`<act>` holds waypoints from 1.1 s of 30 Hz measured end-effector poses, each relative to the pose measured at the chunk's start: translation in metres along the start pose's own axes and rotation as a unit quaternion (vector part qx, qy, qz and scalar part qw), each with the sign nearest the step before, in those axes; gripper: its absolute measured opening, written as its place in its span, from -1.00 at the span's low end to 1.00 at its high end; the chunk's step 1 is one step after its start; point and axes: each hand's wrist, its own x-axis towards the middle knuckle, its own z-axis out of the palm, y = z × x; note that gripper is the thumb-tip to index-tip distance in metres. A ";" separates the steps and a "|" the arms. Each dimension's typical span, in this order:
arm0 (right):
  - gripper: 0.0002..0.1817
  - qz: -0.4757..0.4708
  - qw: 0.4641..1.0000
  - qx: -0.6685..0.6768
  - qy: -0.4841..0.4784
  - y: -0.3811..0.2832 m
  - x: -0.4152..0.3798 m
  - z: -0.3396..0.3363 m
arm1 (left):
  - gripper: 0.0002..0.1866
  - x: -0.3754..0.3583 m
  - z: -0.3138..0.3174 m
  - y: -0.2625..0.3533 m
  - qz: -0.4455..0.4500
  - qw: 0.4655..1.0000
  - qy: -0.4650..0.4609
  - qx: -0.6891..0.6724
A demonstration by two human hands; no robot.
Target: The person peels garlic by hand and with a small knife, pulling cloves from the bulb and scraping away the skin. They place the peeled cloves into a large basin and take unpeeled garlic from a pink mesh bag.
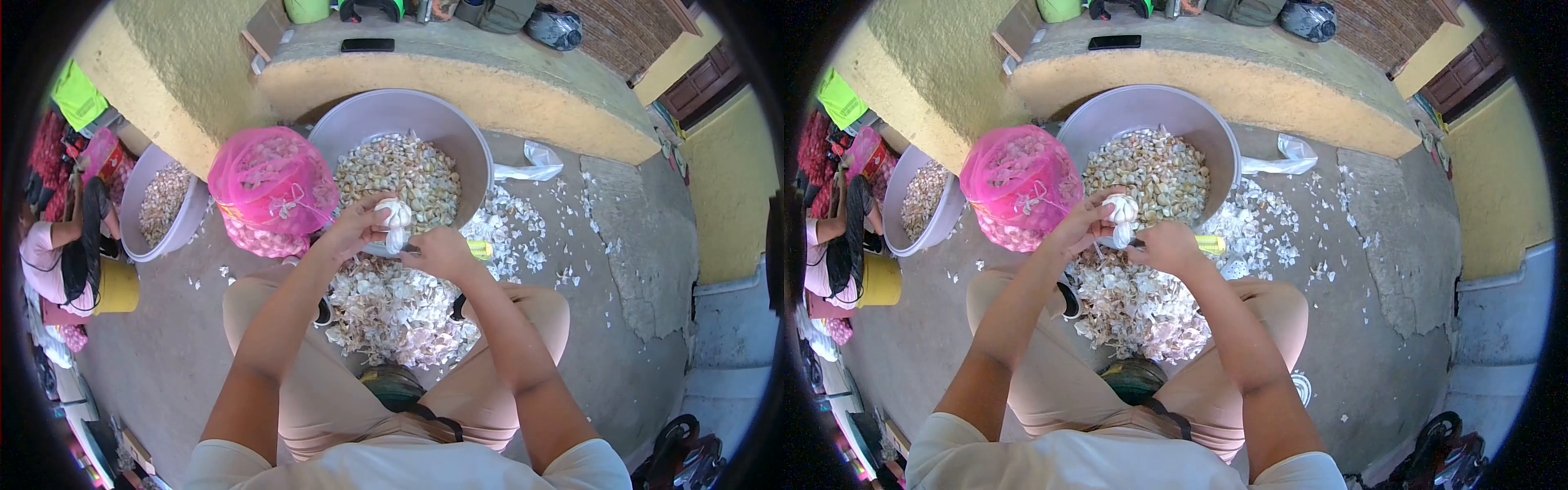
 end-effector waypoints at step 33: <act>-0.59 0.107 0.968 0.217 0.059 0.004 0.004 -0.022 | -0.36 -0.004 0.017 -0.004 0.132 0.922 0.037 0.362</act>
